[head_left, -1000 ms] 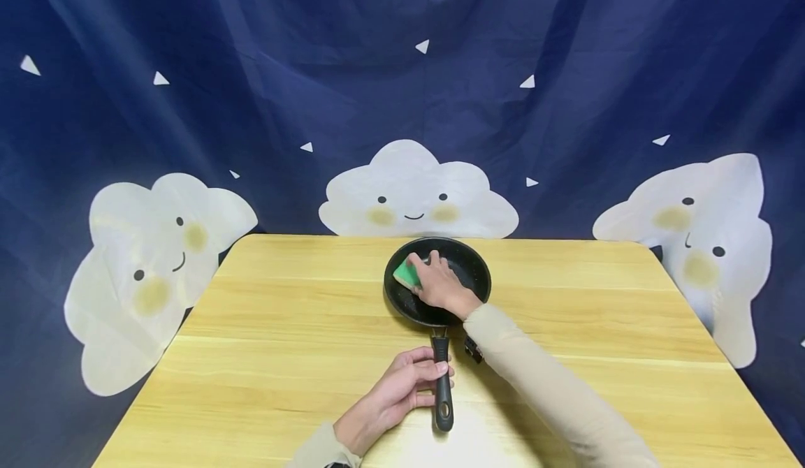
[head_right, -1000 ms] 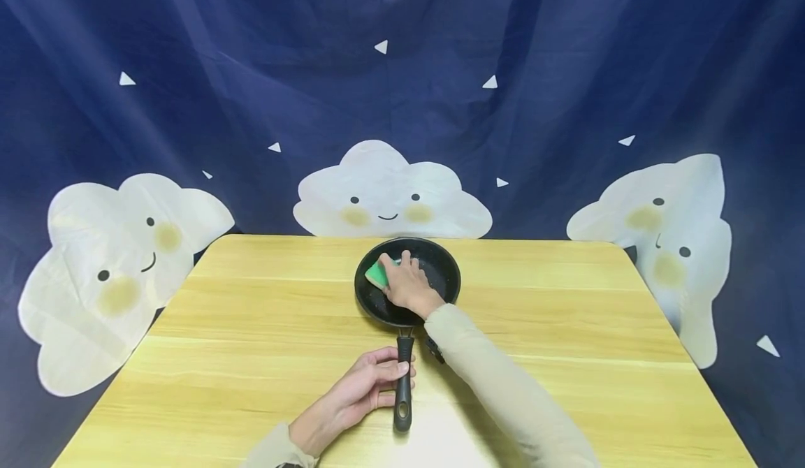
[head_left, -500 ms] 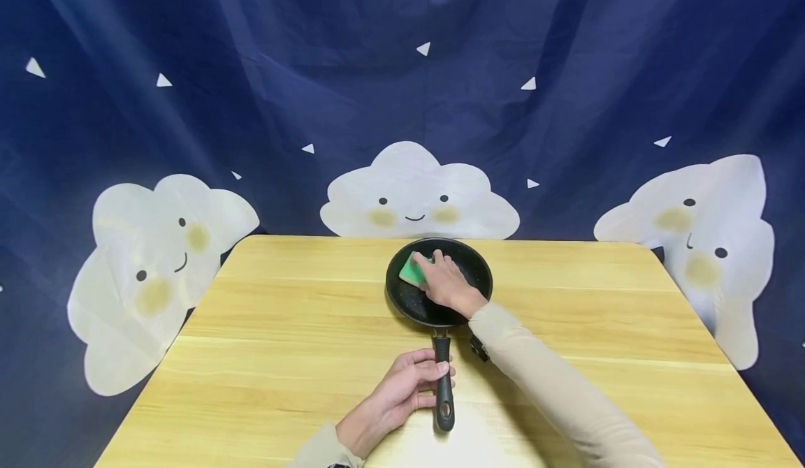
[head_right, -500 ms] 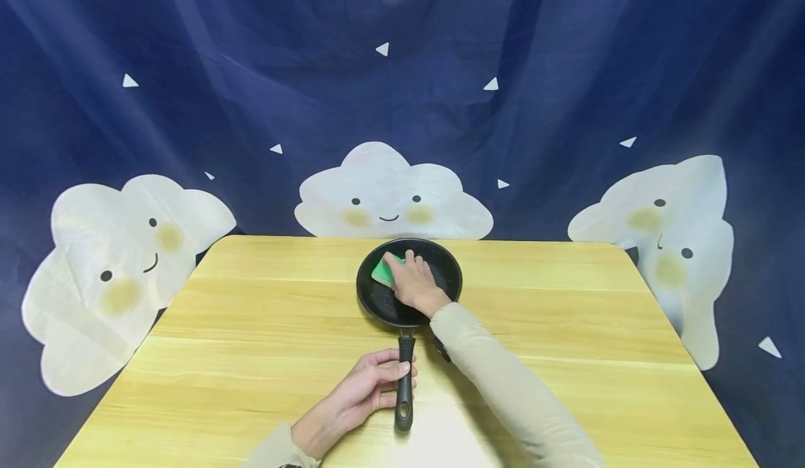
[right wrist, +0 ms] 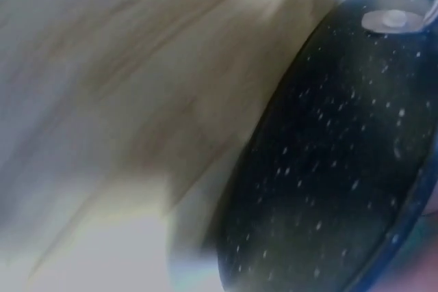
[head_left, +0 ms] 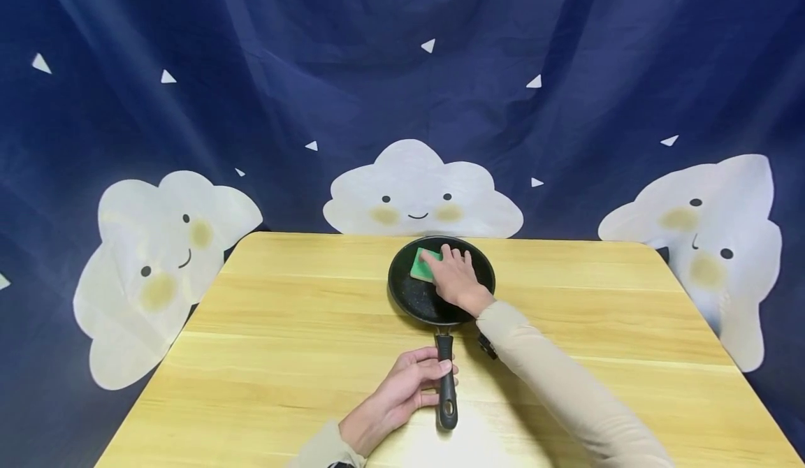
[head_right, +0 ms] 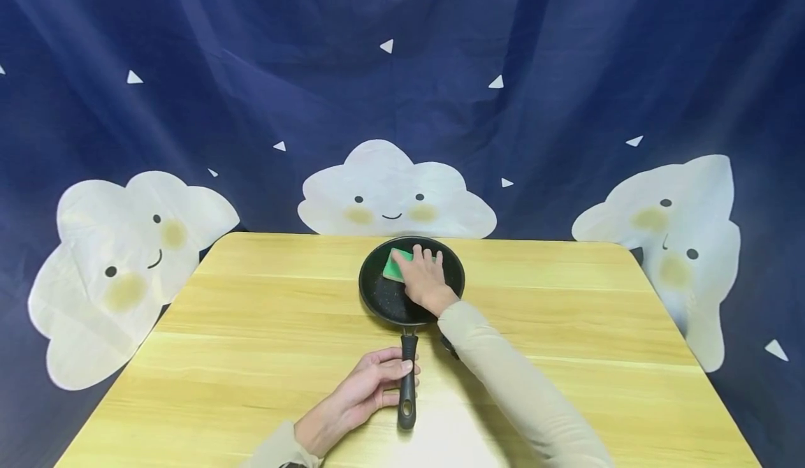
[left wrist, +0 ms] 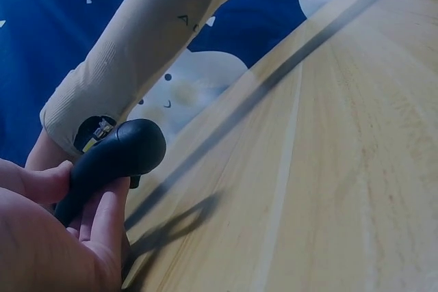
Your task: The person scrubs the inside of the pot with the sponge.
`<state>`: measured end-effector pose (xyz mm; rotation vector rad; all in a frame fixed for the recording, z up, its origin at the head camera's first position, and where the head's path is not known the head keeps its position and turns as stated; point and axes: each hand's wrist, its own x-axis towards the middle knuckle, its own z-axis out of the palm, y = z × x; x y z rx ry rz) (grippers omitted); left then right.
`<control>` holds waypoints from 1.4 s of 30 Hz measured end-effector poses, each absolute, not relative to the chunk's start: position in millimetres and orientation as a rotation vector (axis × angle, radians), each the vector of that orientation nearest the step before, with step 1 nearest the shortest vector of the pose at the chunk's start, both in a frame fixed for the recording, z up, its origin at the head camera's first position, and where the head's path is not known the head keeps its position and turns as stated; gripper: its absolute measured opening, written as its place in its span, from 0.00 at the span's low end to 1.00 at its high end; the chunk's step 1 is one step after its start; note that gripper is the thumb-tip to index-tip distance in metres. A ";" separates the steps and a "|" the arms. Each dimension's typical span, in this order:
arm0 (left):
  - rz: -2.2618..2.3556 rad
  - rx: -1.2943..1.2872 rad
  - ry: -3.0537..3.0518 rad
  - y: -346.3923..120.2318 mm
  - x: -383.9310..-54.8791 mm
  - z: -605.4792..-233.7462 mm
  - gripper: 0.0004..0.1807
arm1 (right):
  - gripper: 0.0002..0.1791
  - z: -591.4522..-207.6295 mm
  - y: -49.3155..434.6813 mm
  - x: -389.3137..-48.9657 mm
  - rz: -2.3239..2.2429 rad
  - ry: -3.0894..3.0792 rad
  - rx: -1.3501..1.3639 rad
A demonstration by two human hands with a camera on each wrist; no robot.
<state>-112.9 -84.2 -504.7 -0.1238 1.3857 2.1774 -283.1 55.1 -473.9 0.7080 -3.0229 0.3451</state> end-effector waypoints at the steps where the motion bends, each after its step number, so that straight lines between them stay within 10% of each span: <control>1: 2.178 -0.124 1.385 -84.2 -112.8 -504.9 0.12 | 0.32 -473.8 56.1 -283.3 0.323 -3.020 0.708; 42: 2.183 -0.138 1.378 -84.8 -112.3 -502.9 0.14 | 0.26 -465.5 95.9 -274.8 -0.085 -2.919 0.564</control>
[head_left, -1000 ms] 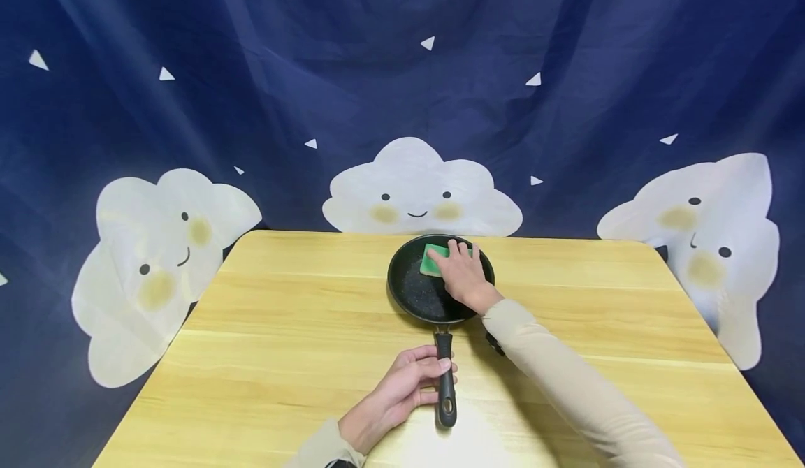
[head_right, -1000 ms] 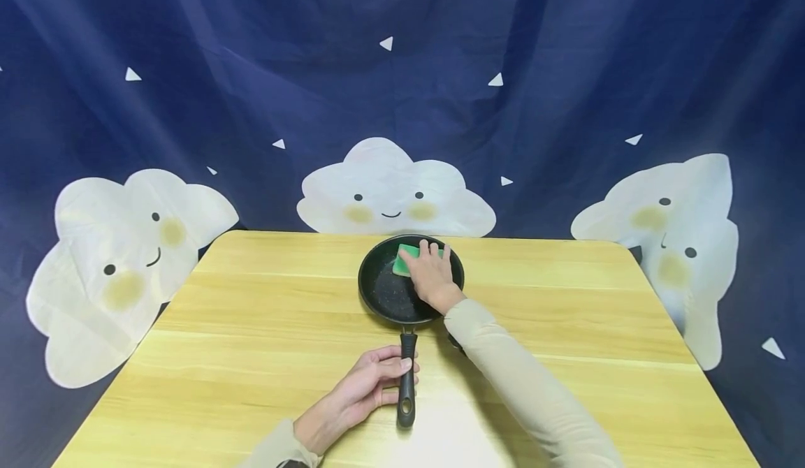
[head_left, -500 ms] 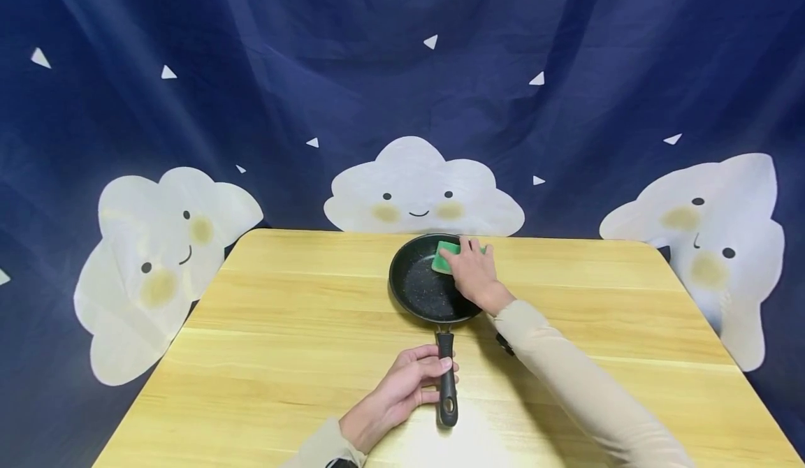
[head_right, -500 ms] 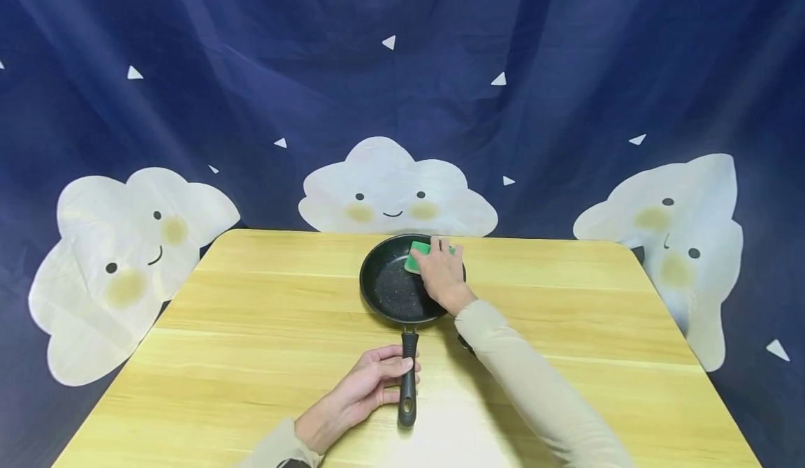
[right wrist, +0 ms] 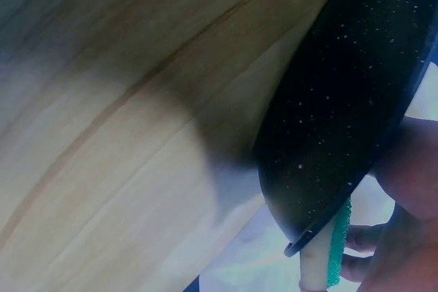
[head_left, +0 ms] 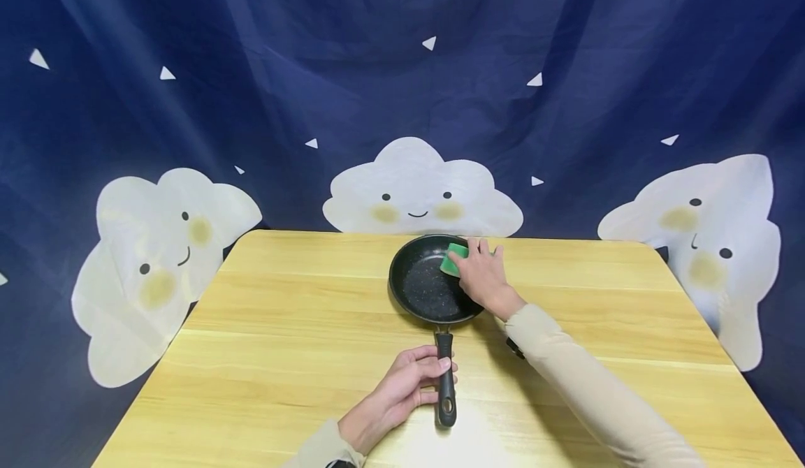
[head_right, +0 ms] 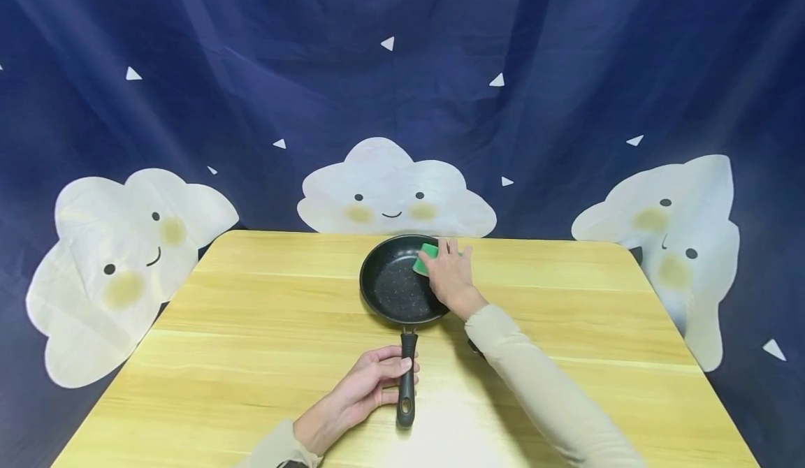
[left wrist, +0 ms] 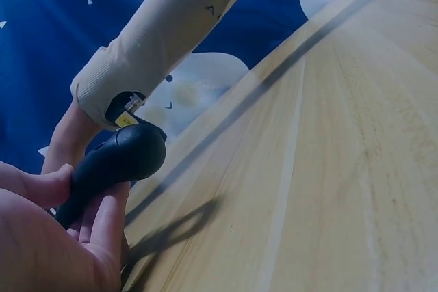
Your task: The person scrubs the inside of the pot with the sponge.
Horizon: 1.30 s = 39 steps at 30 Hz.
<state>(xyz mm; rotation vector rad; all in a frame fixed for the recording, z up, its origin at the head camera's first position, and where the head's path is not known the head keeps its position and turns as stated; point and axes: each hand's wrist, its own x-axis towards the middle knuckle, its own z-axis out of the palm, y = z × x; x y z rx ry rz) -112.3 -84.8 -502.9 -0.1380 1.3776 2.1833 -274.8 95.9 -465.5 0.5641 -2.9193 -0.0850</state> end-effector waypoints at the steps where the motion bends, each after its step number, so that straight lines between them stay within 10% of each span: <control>1: 2.185 -0.139 1.377 -84.7 -112.4 -502.9 0.14 | 0.26 -465.2 97.1 -273.8 -0.095 -2.923 0.566; 39: 2.173 -0.142 1.398 -84.5 -112.5 -502.8 0.16 | 0.16 -428.9 106.2 -222.1 0.401 -3.141 1.074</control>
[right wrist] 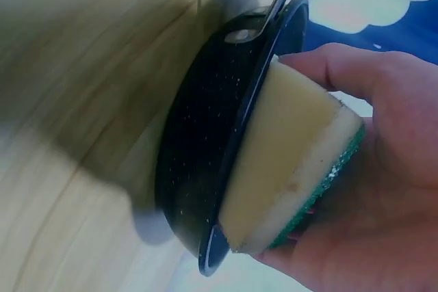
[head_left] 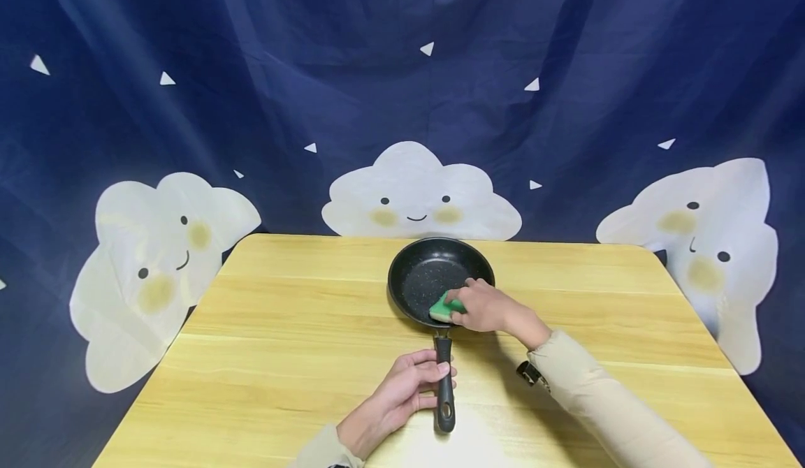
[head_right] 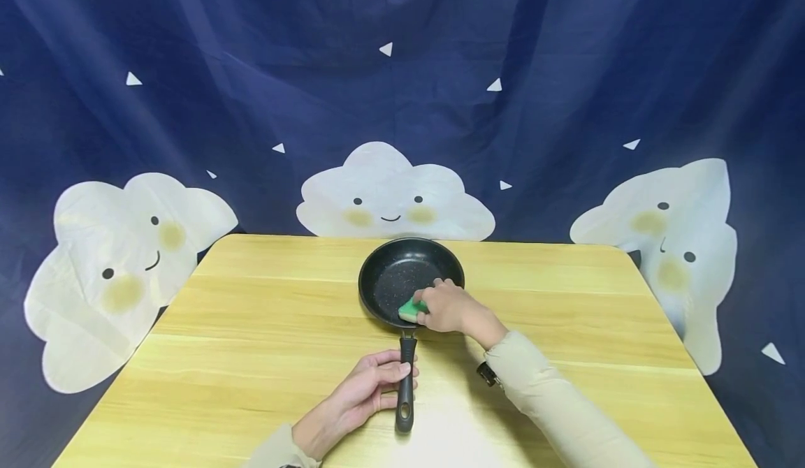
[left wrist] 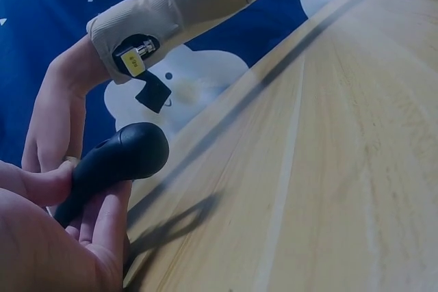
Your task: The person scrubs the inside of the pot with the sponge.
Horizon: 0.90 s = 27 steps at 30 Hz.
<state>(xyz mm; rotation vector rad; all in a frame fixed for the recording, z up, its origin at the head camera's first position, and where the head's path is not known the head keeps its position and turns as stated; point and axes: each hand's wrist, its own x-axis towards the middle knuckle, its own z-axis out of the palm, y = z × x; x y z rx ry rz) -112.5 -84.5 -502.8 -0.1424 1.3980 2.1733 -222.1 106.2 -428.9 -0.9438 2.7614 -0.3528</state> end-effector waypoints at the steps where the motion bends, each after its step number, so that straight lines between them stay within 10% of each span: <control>1: 2.172 -0.140 1.400 -84.8 -112.4 -502.8 0.17 | 0.17 -429.1 105.0 -221.9 -0.384 2.740 -0.951; 27: 2.171 -0.125 1.371 -86.6 -115.2 -505.9 0.13 | 0.24 -445.7 71.0 -233.7 -0.929 2.508 -0.724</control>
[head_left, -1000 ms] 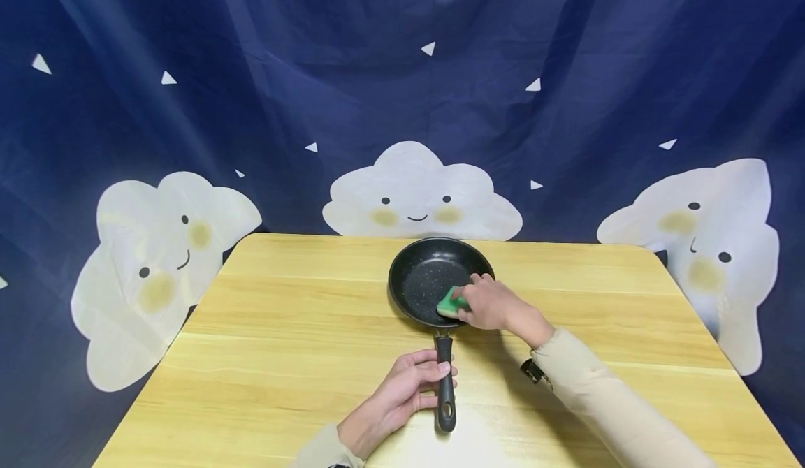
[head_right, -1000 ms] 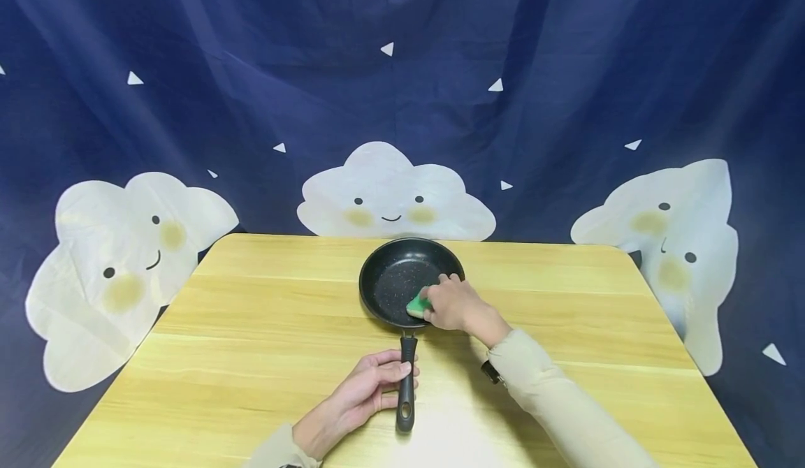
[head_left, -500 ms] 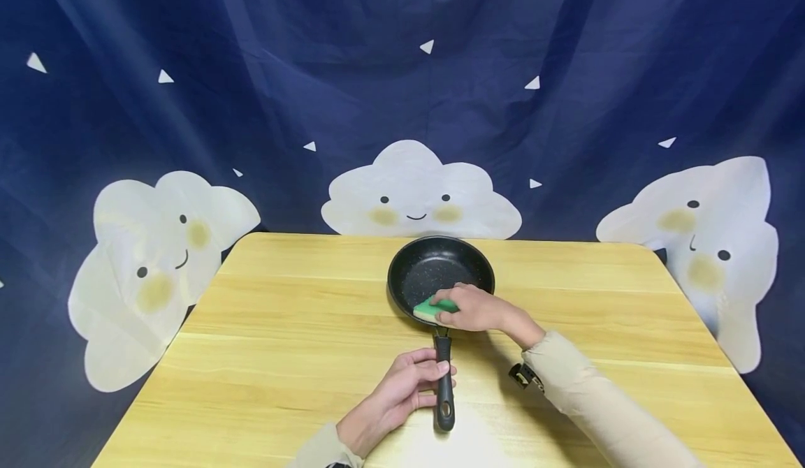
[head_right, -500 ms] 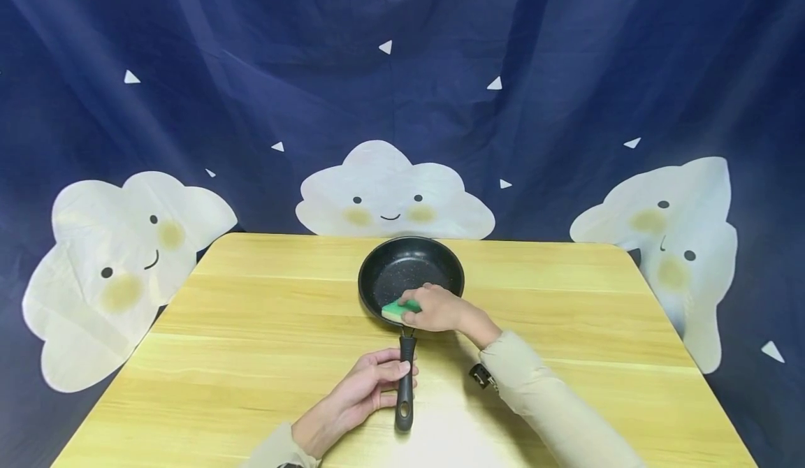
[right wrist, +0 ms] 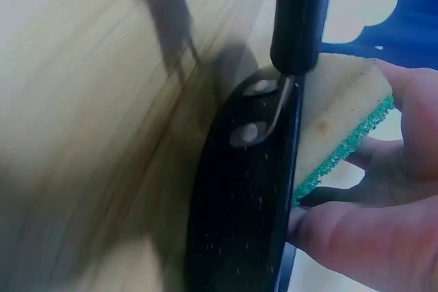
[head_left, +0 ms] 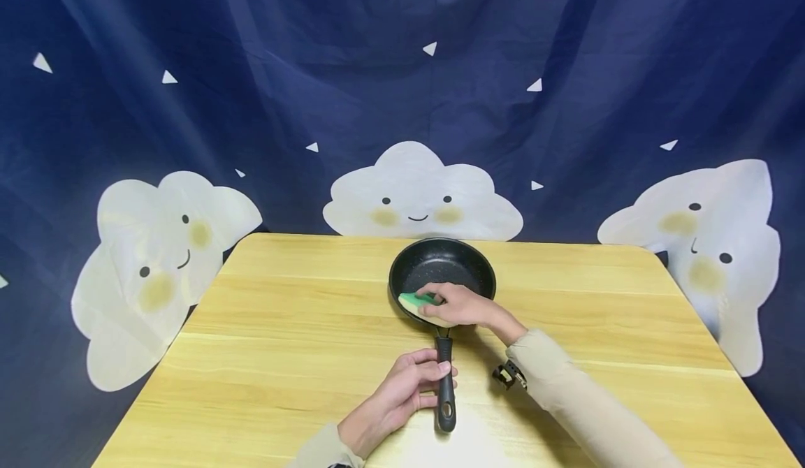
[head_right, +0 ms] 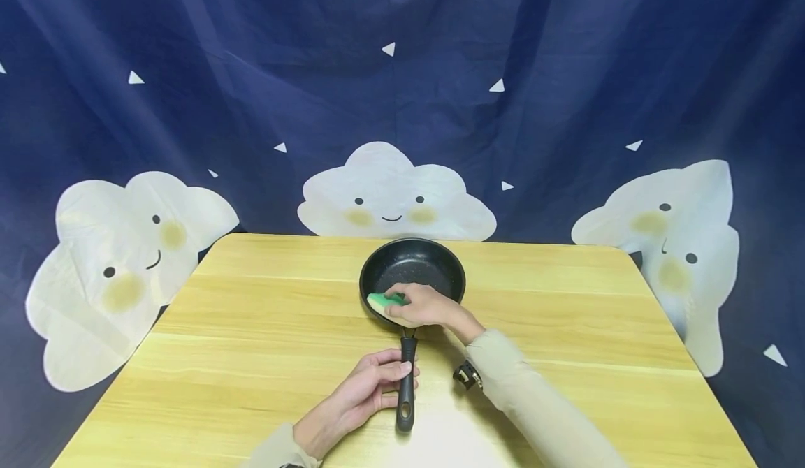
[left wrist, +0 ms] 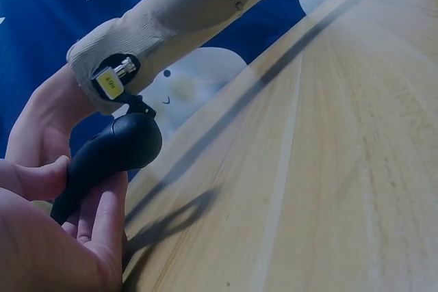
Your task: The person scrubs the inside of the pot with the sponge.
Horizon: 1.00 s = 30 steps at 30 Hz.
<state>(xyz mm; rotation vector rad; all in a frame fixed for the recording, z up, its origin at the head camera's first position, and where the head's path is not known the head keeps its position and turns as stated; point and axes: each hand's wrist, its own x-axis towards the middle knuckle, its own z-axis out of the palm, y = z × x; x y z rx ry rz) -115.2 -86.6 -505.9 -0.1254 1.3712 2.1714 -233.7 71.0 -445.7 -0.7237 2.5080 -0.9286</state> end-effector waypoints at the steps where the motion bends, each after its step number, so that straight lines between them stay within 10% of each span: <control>1: 2.171 -0.127 1.371 -86.5 -115.3 -506.2 0.12 | 0.24 -446.7 68.9 -234.7 -0.945 2.501 -0.705; 30: 2.190 -0.131 1.367 -85.7 -113.9 -505.5 0.12 | 0.28 -455.7 22.4 -273.8 -1.075 2.630 -0.457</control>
